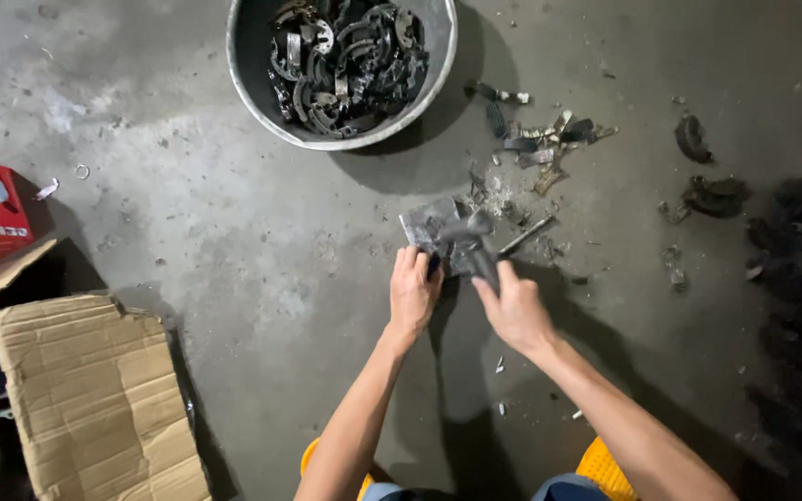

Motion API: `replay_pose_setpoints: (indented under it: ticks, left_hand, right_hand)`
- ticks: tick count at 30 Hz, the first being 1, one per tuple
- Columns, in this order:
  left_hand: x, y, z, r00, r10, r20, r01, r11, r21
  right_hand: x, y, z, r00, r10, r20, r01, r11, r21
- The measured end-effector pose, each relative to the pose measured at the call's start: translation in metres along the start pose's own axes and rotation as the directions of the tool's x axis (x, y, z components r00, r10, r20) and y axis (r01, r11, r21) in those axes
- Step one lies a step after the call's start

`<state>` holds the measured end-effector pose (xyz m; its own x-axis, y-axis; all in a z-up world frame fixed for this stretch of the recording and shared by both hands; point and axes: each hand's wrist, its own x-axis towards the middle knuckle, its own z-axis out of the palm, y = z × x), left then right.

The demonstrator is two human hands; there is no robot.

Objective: The person kneels on a concrete workshop floor and hammers used brake shoe assemblies on a small steel block to knock out rivets and separate the lining pieces. They work the parts one at a time and toss the processed pieces into a large metal basin filled with similar parts.

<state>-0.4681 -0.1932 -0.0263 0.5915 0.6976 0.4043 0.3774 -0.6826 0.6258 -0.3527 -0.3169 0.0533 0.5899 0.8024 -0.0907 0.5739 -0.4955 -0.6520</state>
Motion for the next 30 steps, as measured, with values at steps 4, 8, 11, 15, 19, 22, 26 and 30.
replay_pose_setpoints:
  ticks: [4, 8, 11, 15, 19, 22, 26, 30]
  left_hand:
    - [-0.008, -0.003, 0.004, 0.999, -0.032, 0.006, 0.032, 0.999, -0.03]
    - [-0.003, -0.005, -0.013, 0.989, -0.15, 0.02, 0.151, 0.967, -0.207]
    - [-0.011, -0.016, -0.012, 0.925, -0.378, 0.034, 0.351, 0.82, -0.453]
    - [-0.011, -0.017, -0.036, 0.777, -0.614, 0.139, 0.565, 0.581, -0.586]
    - [-0.011, -0.015, -0.045, 0.83, -0.539, 0.143, 0.524, 0.665, -0.533]
    - [-0.01, -0.011, -0.036, 0.872, -0.46, 0.164, 0.474, 0.714, -0.515]
    - [-0.005, 0.028, -0.039, 0.969, -0.227, 0.098, 0.246, 0.846, -0.473]
    - [-0.004, 0.035, -0.006, 0.998, -0.024, 0.051, 0.042, 0.915, -0.402]
  right_hand:
    - [-0.002, -0.008, -0.044, 0.987, 0.091, -0.13, -0.065, 0.979, 0.194]
    - [0.016, 0.079, -0.061, 0.93, -0.033, -0.366, 0.012, 0.998, -0.061]
    - [0.027, 0.158, -0.067, 0.918, -0.065, -0.392, -0.063, 0.95, -0.305]
    - [0.032, 0.222, -0.06, 0.931, 0.029, -0.365, -0.257, 0.762, -0.594]
    - [0.052, 0.149, -0.04, 0.865, -0.481, -0.142, 0.174, 0.555, -0.814]
    - [0.067, 0.156, -0.005, 0.876, -0.476, 0.08, 0.452, 0.749, -0.485]
    - [0.055, 0.159, -0.024, 0.938, -0.339, 0.076, 0.31, 0.721, -0.62]
    - [0.041, 0.138, -0.025, 0.948, -0.22, -0.229, 0.169, 0.96, -0.221]
